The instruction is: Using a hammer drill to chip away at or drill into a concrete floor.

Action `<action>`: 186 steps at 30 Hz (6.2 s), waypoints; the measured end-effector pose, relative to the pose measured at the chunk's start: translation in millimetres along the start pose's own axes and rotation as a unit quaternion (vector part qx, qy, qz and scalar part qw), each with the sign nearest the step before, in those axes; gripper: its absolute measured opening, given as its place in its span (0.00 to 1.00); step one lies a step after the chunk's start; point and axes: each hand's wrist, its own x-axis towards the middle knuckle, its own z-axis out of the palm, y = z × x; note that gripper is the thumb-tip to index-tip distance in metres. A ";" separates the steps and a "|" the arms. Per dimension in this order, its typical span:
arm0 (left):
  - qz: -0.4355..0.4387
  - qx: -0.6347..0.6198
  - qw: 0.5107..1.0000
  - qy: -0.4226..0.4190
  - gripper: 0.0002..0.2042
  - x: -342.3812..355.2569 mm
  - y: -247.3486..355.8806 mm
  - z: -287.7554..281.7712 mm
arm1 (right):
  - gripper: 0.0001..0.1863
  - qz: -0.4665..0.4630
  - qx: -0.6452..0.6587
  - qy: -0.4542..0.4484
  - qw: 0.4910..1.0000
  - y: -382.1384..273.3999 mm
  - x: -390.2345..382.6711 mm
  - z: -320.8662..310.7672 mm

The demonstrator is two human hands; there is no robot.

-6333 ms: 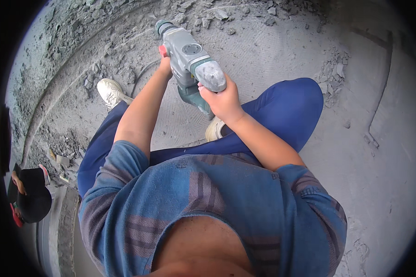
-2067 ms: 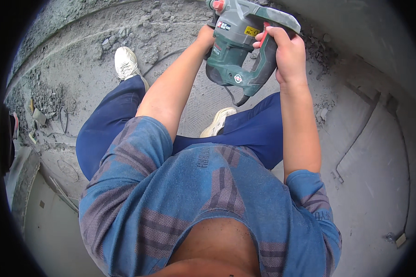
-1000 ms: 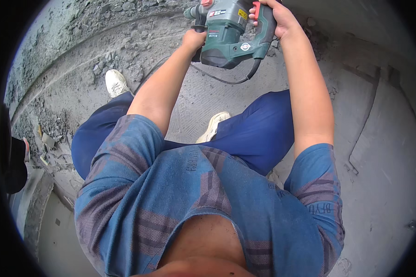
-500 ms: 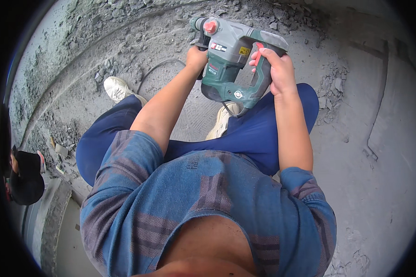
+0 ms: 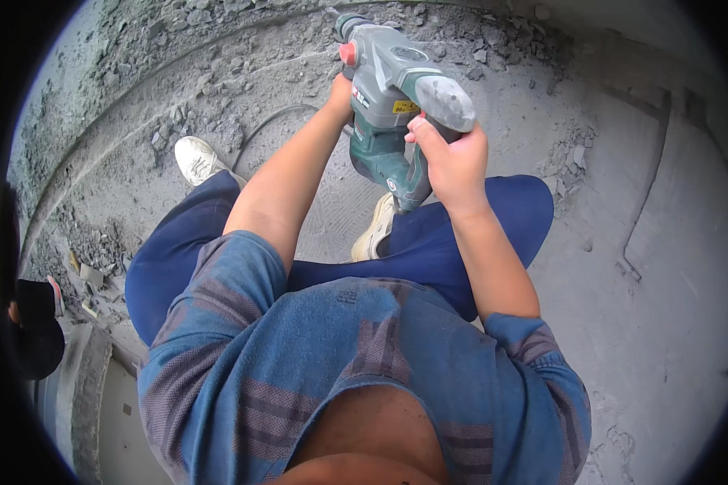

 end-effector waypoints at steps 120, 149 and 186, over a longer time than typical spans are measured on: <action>0.043 0.544 0.776 -0.317 0.20 14.0 68.5 -70.5 | 0.15 0.113 0.227 0.365 0.896 28.0 -91.9 116.4; -0.004 0.572 0.755 -0.319 0.28 32.1 89.2 -73.9 | 0.12 0.189 0.202 0.392 0.877 -32.0 -25.3 122.9; -0.165 0.029 0.931 -0.324 0.17 -35.4 61.0 -85.8 | 0.14 0.122 0.000 0.285 0.951 -102.1 -22.0 141.0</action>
